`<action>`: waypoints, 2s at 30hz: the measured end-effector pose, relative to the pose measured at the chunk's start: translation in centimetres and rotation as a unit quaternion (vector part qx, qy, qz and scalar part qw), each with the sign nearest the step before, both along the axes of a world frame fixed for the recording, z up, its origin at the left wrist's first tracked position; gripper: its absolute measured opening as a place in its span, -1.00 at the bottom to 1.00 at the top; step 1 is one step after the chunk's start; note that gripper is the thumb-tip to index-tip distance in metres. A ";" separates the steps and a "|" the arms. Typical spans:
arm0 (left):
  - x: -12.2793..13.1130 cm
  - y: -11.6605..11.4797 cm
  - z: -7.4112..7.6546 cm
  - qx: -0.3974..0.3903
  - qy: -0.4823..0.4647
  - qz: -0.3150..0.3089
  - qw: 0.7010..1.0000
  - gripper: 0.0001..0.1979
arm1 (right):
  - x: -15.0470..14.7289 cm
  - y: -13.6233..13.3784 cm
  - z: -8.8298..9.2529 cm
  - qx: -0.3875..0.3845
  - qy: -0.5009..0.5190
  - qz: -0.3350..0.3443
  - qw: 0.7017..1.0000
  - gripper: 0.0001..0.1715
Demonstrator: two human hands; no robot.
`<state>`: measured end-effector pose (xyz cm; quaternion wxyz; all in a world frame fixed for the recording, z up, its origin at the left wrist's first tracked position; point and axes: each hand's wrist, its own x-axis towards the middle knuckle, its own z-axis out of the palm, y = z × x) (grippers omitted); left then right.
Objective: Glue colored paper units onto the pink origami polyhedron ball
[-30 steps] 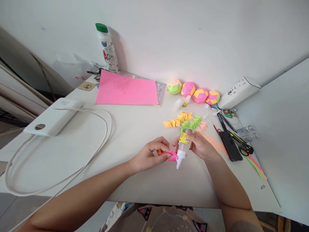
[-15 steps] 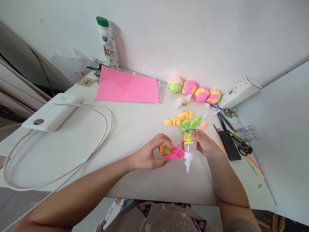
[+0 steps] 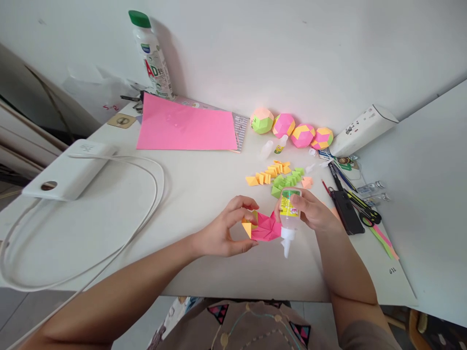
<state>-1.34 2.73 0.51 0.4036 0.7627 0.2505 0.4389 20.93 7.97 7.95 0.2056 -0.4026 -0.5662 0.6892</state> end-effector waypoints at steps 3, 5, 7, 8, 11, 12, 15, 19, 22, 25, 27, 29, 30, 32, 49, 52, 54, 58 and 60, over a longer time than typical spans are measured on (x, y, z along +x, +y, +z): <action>0.0 0.0 0.1 -0.020 -0.009 0.017 1.000 -0.70 | 0.1 0.1 0.1 -0.007 -0.005 -0.013 1.000 -0.43; 0.0 0.0 0.1 -0.024 -0.015 0.024 0.999 -0.73 | 0.1 0.1 0.0 -0.012 -0.004 -0.016 1.000 -0.42; 0.1 0.0 0.1 -0.037 -0.021 0.025 0.999 -0.76 | 0.1 0.0 0.0 -0.019 -0.001 -0.021 1.000 -0.42; 0.1 0.0 0.0 -0.048 -0.028 0.020 0.998 -0.78 | 0.1 0.1 -0.1 -0.022 -0.001 -0.024 0.999 -0.42; 0.0 -0.1 0.0 -0.097 -0.061 -0.015 0.993 -0.87 | 0.0 0.1 -0.4 -0.027 -0.003 -0.031 0.999 -0.43; 0.0 -0.1 0.0 -0.121 -0.075 -0.028 0.989 -0.90 | -0.1 0.2 -0.6 -0.029 -0.004 -0.030 0.999 -0.43; -0.1 -0.2 -0.1 -0.213 -0.113 -0.061 0.969 -0.89 | -0.1 0.4 -0.8 -0.037 0.002 -0.024 0.999 -0.43; 0.0 -0.2 -0.3 -0.321 -0.158 -0.109 0.927 -0.79 | -0.3 0.4 -0.9 0.012 0.051 -0.046 0.998 -0.43; 0.3 -0.1 -0.2 -0.361 -0.176 -0.139 0.905 -0.76 | -0.8 0.0 -1.0 0.078 0.128 -0.129 0.980 -0.46; 0.6 -0.2 -0.1 -0.384 -0.170 -0.163 0.893 -0.75 | -1.5 -0.6 -1.3 0.115 0.169 -0.181 0.962 -0.51; 0.7 -0.2 0.0 -0.393 -0.170 -0.177 0.886 -0.75 | -1.9 -1.0 -1.6 0.125 0.176 -0.184 0.959 -0.55; 0.8 -0.3 -0.1 -0.393 -0.178 -0.184 0.883 -0.75 | -2.2 -1.4 -1.7 0.128 0.182 -0.176 0.959 -0.60; 0.8 -0.3 -0.2 -0.391 -0.181 -0.186 0.883 -0.76 | -2.3 -1.5 -1.7 0.129 0.184 -0.173 0.959 -0.61; 0.7 -0.4 -0.3 -0.389 -0.182 -0.187 0.883 -0.76 | -2.4 -1.7 -1.7 0.135 0.183 -0.169 0.959 -0.61; 0.6 -0.4 -0.5 -0.405 -0.169 -0.174 0.882 -0.74 | -2.1 -2.1 -1.4 0.198 0.159 -0.157 0.954 -0.60; 0.6 -0.5 -0.5 -0.406 -0.172 -0.179 0.879 -0.75 | -2.0 -2.2 -1.4 0.201 0.164 -0.149 0.954 -0.62; 0.6 -0.5 -0.6 -0.406 -0.164 -0.175 0.882 -0.75 | -2.0 -2.2 -1.5 0.205 0.167 -0.150 0.953 -0.63; 0.5 -0.5 -0.8 -0.403 -0.140 -0.159 0.890 -0.71 | -2.0 -2.2 -1.6 0.217 0.153 -0.162 0.950 -0.62; 0.5 -0.5 -0.8 -0.402 -0.141 -0.159 0.891 -0.71 | -2.0 -2.2 -1.5 0.221 0.143 -0.167 0.950 -0.60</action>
